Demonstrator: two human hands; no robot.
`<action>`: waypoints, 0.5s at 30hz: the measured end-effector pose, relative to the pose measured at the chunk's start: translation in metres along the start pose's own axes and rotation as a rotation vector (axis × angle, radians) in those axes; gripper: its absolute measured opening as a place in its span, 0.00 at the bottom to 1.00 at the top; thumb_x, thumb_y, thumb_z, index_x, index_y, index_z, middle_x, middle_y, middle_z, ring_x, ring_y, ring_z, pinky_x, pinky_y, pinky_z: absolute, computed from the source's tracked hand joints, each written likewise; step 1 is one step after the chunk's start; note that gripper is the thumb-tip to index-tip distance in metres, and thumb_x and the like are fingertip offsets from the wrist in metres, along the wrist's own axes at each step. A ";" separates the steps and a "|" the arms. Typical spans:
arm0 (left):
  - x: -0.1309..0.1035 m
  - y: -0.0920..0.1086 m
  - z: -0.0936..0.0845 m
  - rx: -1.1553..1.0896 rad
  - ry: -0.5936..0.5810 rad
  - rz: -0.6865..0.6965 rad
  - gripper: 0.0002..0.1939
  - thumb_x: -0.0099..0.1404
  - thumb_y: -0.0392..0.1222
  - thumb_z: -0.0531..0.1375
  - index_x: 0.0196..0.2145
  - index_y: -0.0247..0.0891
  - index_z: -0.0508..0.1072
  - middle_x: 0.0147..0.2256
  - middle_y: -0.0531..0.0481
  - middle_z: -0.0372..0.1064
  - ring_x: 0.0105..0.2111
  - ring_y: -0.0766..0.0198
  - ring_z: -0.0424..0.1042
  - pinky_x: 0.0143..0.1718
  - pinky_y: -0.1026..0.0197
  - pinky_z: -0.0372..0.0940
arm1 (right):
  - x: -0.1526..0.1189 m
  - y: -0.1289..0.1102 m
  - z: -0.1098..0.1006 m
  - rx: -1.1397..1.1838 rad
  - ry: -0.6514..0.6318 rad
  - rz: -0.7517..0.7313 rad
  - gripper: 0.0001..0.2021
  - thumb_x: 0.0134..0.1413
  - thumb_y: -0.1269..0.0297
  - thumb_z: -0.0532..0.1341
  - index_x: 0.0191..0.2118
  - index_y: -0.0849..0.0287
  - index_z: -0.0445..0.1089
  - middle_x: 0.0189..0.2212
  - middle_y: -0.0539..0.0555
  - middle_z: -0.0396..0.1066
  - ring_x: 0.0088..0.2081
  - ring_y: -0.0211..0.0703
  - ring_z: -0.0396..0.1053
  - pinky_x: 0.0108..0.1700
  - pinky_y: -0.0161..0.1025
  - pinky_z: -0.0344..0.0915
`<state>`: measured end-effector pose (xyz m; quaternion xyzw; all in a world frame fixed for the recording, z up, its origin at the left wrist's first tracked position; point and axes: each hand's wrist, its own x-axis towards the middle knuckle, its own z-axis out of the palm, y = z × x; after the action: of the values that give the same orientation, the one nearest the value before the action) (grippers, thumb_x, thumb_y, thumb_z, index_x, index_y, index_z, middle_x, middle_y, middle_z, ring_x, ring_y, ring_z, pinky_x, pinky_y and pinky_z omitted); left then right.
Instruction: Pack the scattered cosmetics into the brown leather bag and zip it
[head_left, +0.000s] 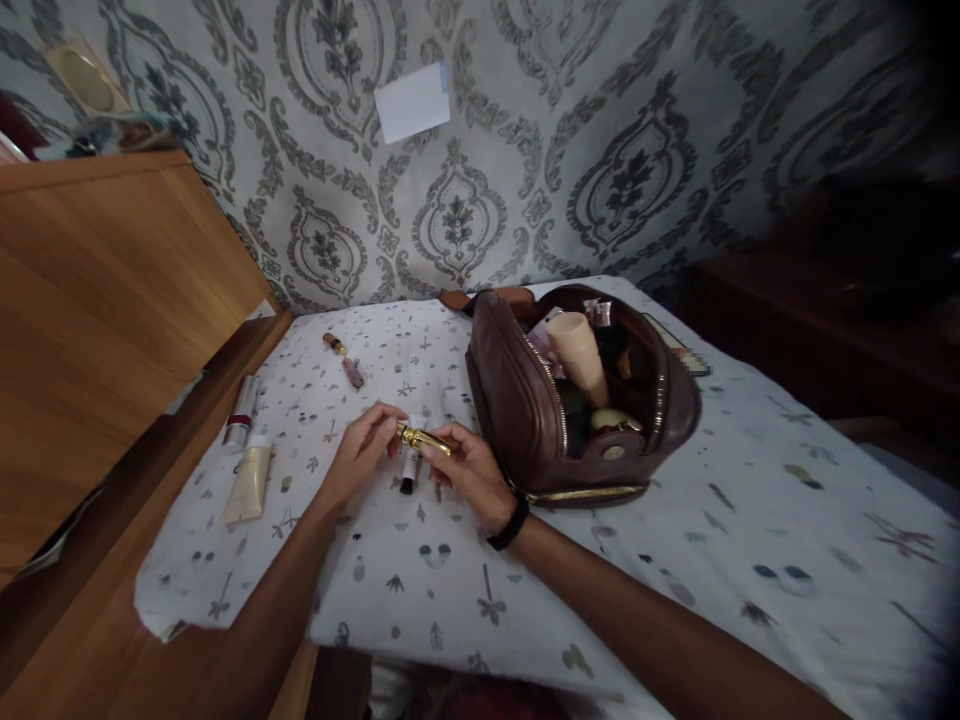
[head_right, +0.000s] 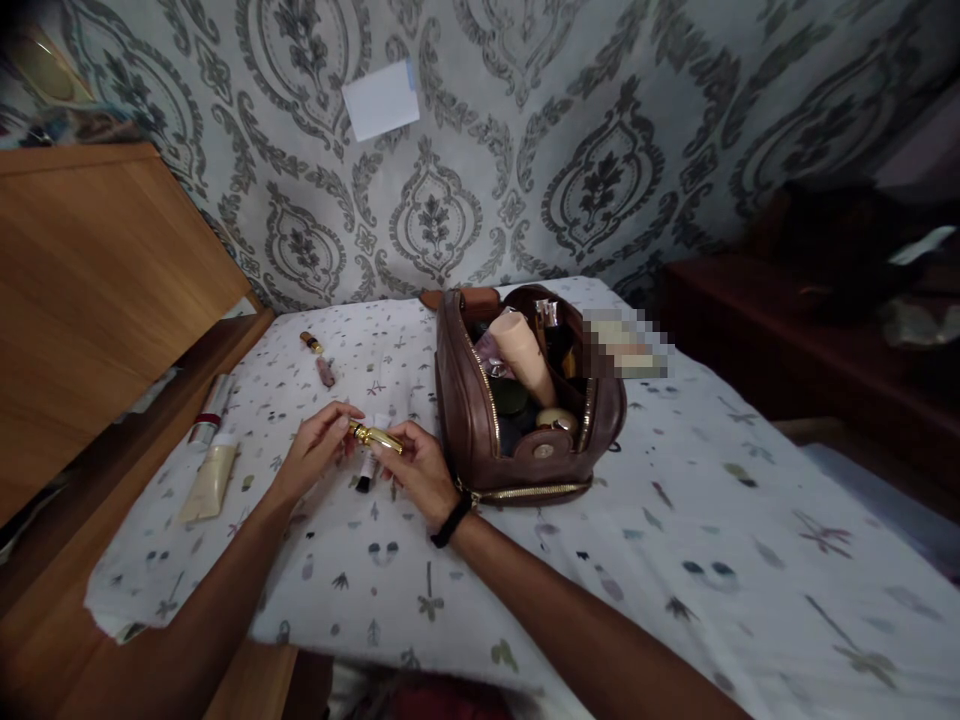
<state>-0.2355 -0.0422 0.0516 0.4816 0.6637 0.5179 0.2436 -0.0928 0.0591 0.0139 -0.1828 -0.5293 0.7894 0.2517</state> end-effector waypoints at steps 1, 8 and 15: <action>0.000 0.000 0.000 0.005 0.001 0.001 0.18 0.70 0.56 0.53 0.42 0.37 0.70 0.24 0.55 0.63 0.24 0.67 0.62 0.27 0.64 0.57 | 0.000 0.000 0.000 0.000 -0.001 -0.002 0.26 0.36 0.42 0.71 0.32 0.56 0.65 0.23 0.45 0.65 0.19 0.32 0.60 0.20 0.32 0.52; -0.001 0.002 -0.003 -0.030 -0.029 -0.005 0.17 0.66 0.55 0.58 0.41 0.38 0.70 0.34 0.50 0.69 0.32 0.64 0.68 0.32 0.64 0.62 | 0.001 0.003 0.000 0.000 0.014 -0.004 0.26 0.37 0.41 0.71 0.32 0.56 0.65 0.23 0.45 0.65 0.20 0.32 0.60 0.20 0.31 0.52; -0.001 0.002 -0.006 -0.026 -0.066 0.036 0.15 0.67 0.53 0.59 0.42 0.38 0.71 0.39 0.47 0.71 0.39 0.60 0.70 0.38 0.62 0.65 | -0.001 -0.001 -0.001 -0.021 0.017 -0.006 0.25 0.39 0.40 0.70 0.31 0.57 0.65 0.22 0.45 0.66 0.18 0.32 0.60 0.20 0.32 0.52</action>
<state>-0.2393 -0.0457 0.0555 0.5070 0.6398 0.5146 0.2623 -0.0918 0.0595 0.0144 -0.1903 -0.5358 0.7815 0.2568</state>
